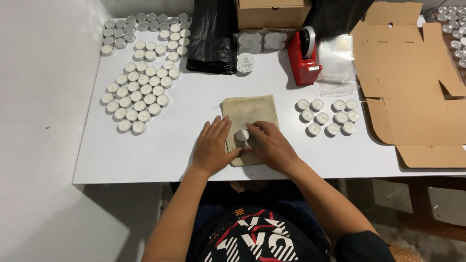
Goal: Polishing small tealight candles using a cloth on a white table.
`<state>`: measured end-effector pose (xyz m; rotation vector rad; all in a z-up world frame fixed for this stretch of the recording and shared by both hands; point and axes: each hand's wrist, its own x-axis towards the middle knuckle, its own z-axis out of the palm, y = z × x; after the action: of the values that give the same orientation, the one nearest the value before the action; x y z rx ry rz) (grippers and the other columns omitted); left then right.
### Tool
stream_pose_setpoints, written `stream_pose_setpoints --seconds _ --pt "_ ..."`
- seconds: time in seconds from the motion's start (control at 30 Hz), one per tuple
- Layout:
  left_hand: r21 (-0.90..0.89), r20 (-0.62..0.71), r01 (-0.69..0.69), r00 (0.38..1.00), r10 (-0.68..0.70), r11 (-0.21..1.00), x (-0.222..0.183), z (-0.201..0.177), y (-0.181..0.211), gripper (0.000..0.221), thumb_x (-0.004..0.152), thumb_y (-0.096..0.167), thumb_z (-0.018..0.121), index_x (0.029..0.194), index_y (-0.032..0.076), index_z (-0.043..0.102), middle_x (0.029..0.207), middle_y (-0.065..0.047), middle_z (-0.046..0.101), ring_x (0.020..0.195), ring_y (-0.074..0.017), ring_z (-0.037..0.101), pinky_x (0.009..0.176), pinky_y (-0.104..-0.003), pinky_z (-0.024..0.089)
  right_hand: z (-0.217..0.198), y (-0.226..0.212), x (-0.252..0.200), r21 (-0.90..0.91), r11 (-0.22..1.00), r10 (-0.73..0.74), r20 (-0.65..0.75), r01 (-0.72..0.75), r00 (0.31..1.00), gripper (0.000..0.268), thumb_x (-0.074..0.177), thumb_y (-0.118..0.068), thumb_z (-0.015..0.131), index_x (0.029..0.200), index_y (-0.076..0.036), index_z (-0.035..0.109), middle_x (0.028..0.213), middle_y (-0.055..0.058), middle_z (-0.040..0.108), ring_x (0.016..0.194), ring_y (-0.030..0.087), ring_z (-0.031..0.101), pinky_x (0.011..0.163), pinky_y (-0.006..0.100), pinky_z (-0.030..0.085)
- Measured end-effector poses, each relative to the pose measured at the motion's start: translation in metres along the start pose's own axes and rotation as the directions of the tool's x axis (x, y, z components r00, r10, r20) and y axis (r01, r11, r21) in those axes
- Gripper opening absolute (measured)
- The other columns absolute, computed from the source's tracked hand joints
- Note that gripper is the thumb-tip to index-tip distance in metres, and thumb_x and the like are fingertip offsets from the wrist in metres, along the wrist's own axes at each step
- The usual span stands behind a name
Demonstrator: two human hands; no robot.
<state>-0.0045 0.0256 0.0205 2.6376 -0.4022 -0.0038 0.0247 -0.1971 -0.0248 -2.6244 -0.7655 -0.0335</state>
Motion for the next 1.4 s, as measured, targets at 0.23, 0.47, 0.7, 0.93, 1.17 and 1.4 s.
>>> stream_pose_setpoints --seconds 0.23,0.47,0.7,0.93,1.17,1.4 --pt "0.015 0.025 0.028 0.999 -0.028 1.000 -0.001 0.006 -0.002 0.082 0.087 0.053 0.071 0.148 0.003 0.049 0.158 -0.016 0.045 0.150 -0.0317 0.035 0.126 -0.051 0.018 0.014 0.019 0.053 0.030 0.998 -0.059 0.063 0.057 0.996 0.039 0.090 -0.025 0.075 0.128 -0.016 0.072 0.120 0.012 0.066 0.114 0.031 0.064 0.101 0.042 0.054" --pt "0.012 -0.004 0.033 0.999 -0.033 0.999 0.000 0.011 -0.008 0.087 0.084 0.062 0.071 0.147 0.005 0.051 0.156 -0.014 0.047 0.149 -0.0308 0.038 0.126 -0.049 0.020 -0.004 0.009 0.033 0.131 0.989 -0.082 0.126 0.065 0.989 0.039 0.087 -0.026 0.077 0.124 -0.012 0.073 0.102 0.012 0.064 0.099 0.033 0.066 0.088 0.042 0.057" --pt "-0.002 -0.020 0.021 1.000 -0.021 1.000 -0.001 0.012 -0.009 0.099 0.079 0.075 0.067 0.146 0.003 0.051 0.157 -0.015 0.047 0.149 -0.0312 0.037 0.126 -0.049 0.020 -0.004 0.036 0.074 0.033 0.999 0.028 0.025 -0.029 0.999 0.037 0.091 -0.022 0.075 0.125 -0.010 0.072 0.103 0.009 0.061 0.096 0.027 0.068 0.083 0.036 0.057" --pt "-0.007 -0.011 0.021 1.000 -0.021 1.000 -0.001 0.010 -0.008 0.100 0.079 0.076 0.066 0.146 0.003 0.051 0.157 -0.015 0.047 0.149 -0.0319 0.037 0.126 -0.050 0.021 -0.012 0.030 0.046 0.189 0.975 -0.144 0.144 0.115 0.979 0.043 0.087 -0.025 0.077 0.125 -0.006 0.070 0.100 0.020 0.061 0.099 0.044 0.065 0.088 0.048 0.055" --pt "-0.001 -0.002 0.022 1.000 -0.022 1.000 0.000 0.012 -0.009 0.100 0.079 0.076 0.067 0.146 0.003 0.051 0.157 -0.015 0.046 0.150 -0.0312 0.036 0.126 -0.050 0.020 0.002 0.030 0.060 0.031 0.995 -0.100 0.042 0.098 0.994 0.038 0.091 -0.025 0.074 0.126 -0.010 0.069 0.102 0.013 0.058 0.097 0.033 0.064 0.085 0.042 0.055" --pt "-0.008 0.008 0.036 0.999 -0.036 0.999 0.001 0.007 -0.006 0.101 0.078 0.077 0.067 0.146 0.003 0.052 0.156 -0.015 0.047 0.150 -0.0318 0.037 0.126 -0.050 0.021 -0.012 0.051 0.058 -0.024 0.997 -0.070 0.127 0.074 0.989 0.040 0.091 -0.026 0.073 0.128 -0.010 0.070 0.102 0.014 0.061 0.097 0.033 0.066 0.085 0.041 0.056"
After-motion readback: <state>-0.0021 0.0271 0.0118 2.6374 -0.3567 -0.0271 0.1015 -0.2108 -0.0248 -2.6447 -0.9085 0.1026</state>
